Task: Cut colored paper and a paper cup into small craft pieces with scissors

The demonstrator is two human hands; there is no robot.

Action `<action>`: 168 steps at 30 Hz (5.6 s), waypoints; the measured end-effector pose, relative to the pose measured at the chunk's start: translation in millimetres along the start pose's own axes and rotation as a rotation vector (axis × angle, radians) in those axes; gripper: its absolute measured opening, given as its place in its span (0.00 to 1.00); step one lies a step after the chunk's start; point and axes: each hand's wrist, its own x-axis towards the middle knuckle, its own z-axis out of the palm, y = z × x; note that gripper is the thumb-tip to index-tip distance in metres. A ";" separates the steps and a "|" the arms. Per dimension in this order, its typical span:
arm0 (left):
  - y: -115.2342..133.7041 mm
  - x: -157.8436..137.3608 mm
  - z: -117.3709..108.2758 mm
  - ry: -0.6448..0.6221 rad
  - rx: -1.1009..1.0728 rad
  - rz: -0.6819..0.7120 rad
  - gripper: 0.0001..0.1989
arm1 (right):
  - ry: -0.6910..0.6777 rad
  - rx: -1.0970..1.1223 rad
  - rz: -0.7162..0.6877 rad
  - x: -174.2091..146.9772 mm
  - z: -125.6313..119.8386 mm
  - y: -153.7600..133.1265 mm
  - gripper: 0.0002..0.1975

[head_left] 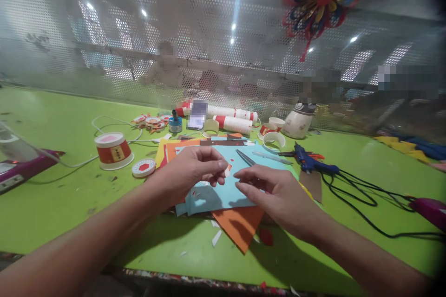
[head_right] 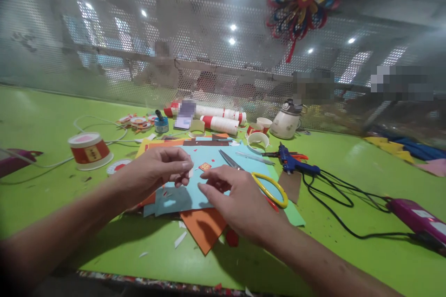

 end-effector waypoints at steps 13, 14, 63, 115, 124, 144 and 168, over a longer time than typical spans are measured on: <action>-0.2 -1.4 -4.4 -0.011 0.003 0.023 0.05 | 0.069 0.216 -0.102 11.1 13.3 -9.5 0.06; -0.5 -1.1 -4.4 -0.016 -0.003 0.025 0.05 | 0.071 0.225 -0.109 10.5 13.6 -9.1 0.07; -2.4 1.0 -5.0 -0.004 -0.034 0.070 0.07 | -0.064 0.302 -0.254 -4.6 7.5 -16.9 0.09; 8.0 -6.2 7.4 0.056 0.199 0.108 0.07 | 0.094 0.218 -0.124 -1.7 18.3 -4.7 0.07; 8.0 -7.2 6.8 0.043 0.200 0.117 0.09 | 0.112 0.239 -0.157 -1.6 16.9 -5.0 0.08; 7.5 -8.2 5.9 0.034 0.177 0.124 0.09 | 0.128 0.229 -0.192 -3.8 18.9 -4.9 0.08; 6.9 -7.8 9.0 0.053 0.098 0.121 0.10 | 0.193 0.240 -0.203 -6.0 23.5 1.6 0.05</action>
